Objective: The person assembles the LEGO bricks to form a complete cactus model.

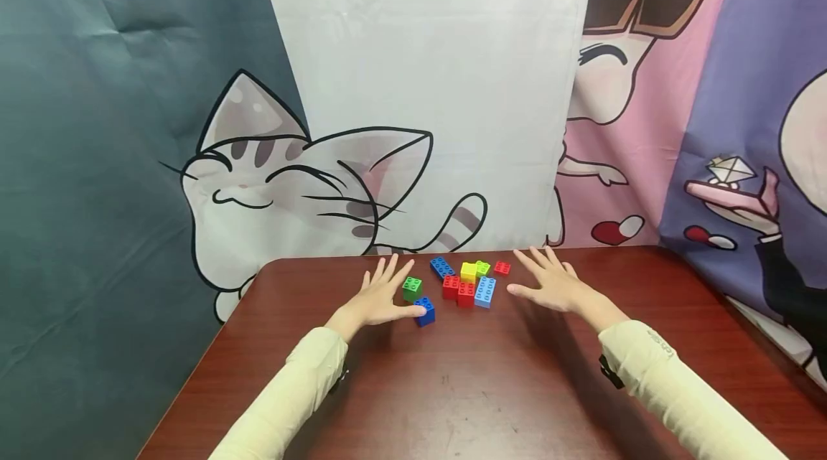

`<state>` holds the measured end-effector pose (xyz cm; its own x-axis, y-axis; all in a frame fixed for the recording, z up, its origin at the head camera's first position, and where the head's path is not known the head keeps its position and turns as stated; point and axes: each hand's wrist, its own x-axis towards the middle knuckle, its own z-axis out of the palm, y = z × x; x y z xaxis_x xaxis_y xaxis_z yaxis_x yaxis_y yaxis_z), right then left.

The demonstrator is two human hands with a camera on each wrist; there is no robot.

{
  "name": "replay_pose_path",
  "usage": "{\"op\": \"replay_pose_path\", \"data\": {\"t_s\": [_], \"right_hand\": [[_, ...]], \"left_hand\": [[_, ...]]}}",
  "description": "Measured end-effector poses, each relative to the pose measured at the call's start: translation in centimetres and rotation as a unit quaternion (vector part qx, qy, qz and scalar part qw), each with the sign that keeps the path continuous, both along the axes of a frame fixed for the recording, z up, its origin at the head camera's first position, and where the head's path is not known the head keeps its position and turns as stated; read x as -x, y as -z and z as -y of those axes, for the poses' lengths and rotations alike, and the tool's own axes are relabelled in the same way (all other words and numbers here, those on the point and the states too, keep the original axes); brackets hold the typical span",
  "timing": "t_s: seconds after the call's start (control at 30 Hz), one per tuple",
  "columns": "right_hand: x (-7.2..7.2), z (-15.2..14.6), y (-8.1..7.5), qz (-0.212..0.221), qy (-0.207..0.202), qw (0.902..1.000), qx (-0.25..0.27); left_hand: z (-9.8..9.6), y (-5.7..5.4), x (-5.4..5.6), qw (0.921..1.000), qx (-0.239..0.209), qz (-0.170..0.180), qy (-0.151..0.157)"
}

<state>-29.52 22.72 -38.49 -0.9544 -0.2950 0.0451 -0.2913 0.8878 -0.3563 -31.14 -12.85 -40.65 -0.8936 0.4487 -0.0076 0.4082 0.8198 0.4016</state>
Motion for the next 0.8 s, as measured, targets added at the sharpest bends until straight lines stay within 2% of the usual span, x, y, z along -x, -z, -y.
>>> {"op": "replay_pose_path", "data": {"t_s": [0.13,0.23,0.37,0.47,0.8], "right_hand": [[0.0,0.2,0.3,0.011,-0.006,0.9996,0.024],[0.1,0.6,0.5,0.017,-0.025,0.9986,0.044],[0.4,1.4,0.8,0.022,-0.060,0.9965,0.055],[0.6,2.0,1.1,0.028,-0.070,0.9947,0.069],[1.2,3.0,2.7,0.001,-0.089,0.9914,0.097]], "left_hand": [[-0.5,0.7,-0.1,0.9998,-0.018,0.009,-0.007],[-0.5,1.3,-0.2,0.9993,-0.033,0.008,-0.013],[-0.4,2.3,-0.4,0.9990,-0.039,-0.002,-0.024],[-0.5,2.9,-0.5,0.9987,-0.040,-0.013,-0.027],[-1.0,3.4,-0.6,0.9978,-0.057,-0.012,-0.030]]}}
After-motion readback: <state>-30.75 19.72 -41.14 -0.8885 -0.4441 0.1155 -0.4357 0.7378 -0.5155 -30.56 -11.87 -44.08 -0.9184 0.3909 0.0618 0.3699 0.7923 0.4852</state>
